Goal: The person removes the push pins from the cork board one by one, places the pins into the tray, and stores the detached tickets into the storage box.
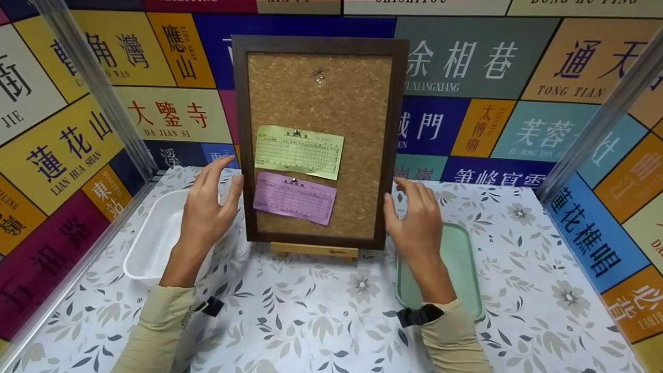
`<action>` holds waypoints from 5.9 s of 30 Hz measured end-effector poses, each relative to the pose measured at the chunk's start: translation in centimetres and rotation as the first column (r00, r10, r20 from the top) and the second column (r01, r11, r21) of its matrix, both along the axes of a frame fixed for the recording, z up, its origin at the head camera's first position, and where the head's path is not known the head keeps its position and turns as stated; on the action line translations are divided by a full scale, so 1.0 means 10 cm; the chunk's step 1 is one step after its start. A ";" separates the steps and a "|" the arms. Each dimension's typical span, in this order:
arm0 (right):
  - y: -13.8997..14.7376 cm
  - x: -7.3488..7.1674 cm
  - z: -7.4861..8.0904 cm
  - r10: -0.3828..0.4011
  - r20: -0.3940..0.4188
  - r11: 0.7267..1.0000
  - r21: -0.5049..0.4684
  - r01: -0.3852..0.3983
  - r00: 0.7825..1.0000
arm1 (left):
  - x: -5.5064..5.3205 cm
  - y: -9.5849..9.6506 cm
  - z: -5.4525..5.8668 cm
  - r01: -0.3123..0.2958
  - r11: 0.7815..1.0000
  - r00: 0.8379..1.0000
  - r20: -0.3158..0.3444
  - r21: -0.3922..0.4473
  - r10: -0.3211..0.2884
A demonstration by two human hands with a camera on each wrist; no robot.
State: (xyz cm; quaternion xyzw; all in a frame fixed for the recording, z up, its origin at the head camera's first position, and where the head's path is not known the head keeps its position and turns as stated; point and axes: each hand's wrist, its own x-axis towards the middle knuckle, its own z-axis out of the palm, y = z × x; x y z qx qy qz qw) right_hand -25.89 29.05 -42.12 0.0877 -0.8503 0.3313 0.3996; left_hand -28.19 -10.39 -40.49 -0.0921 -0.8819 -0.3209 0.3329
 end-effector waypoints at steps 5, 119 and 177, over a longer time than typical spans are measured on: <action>-0.23 0.01 0.10 0.025 -0.067 0.999 -0.024 -0.026 0.997 | -0.03 0.12 0.02 0.017 1.000 1.000 0.012 0.022 -0.017; -1.68 -0.35 -0.05 0.164 -0.011 0.985 -0.051 -0.164 0.986 | -0.20 0.18 -0.07 0.130 0.987 0.985 0.100 0.094 -0.139; -1.21 -0.03 0.05 0.318 -0.021 0.934 -0.161 -0.318 0.948 | -0.11 0.02 0.13 0.111 0.981 0.990 0.071 0.162 -0.123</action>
